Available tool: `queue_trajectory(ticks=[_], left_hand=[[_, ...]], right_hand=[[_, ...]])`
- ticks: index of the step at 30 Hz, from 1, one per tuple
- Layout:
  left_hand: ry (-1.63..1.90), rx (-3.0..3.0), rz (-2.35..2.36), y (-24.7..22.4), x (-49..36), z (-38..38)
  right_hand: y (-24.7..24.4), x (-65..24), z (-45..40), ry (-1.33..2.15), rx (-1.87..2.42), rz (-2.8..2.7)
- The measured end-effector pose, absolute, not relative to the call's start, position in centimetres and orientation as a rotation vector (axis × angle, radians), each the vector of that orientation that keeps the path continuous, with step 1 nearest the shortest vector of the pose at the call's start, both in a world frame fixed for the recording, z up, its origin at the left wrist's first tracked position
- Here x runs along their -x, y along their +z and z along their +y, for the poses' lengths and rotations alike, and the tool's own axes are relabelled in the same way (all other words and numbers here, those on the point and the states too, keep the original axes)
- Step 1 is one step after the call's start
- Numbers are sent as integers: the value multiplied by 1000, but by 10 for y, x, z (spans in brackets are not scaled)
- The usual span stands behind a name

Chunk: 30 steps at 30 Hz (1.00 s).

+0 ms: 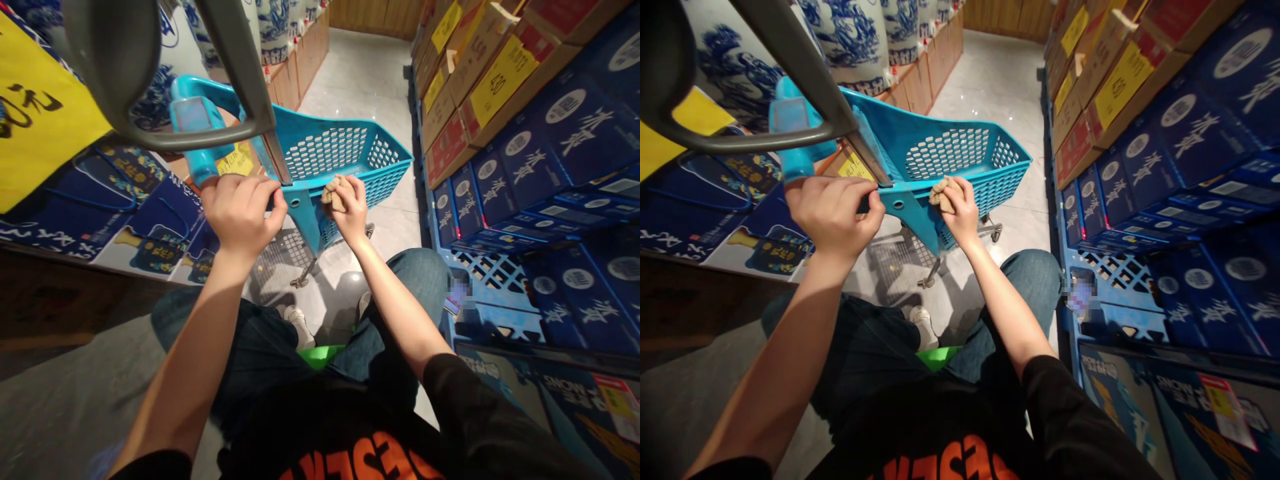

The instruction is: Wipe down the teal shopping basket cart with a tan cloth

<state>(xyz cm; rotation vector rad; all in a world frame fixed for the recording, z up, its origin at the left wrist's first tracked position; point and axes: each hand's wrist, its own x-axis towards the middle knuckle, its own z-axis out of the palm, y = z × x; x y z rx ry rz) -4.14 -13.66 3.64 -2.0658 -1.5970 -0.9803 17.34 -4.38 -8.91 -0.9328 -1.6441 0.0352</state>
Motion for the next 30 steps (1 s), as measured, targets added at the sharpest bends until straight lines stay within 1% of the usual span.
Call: queue_trajectory(ticks=[2, 7, 13, 18, 24, 30], left_hand=[[-1000, 2067, -1565, 33, 36, -135], [-996, 2073, -1569, 32, 27, -136], [-984, 2007, -1503, 35, 21, -139], [-969, 1991, -1529, 37, 19, -141], [-1036, 2050, -1586, 38, 19, -141], [-1003, 2083, -1604, 37, 20, -142]], right_hand=[[-88, -172, -48, 42, 959, -1612], [-81, -172, -59, 93, 920, -1808], [-79, -182, -52, 209, 1054, -1631], [-73, -175, -66, 186, 959, -1802], [-75, -185, -58, 179, 1058, -1684], [-70, -177, -72, 200, 992, -1818]])
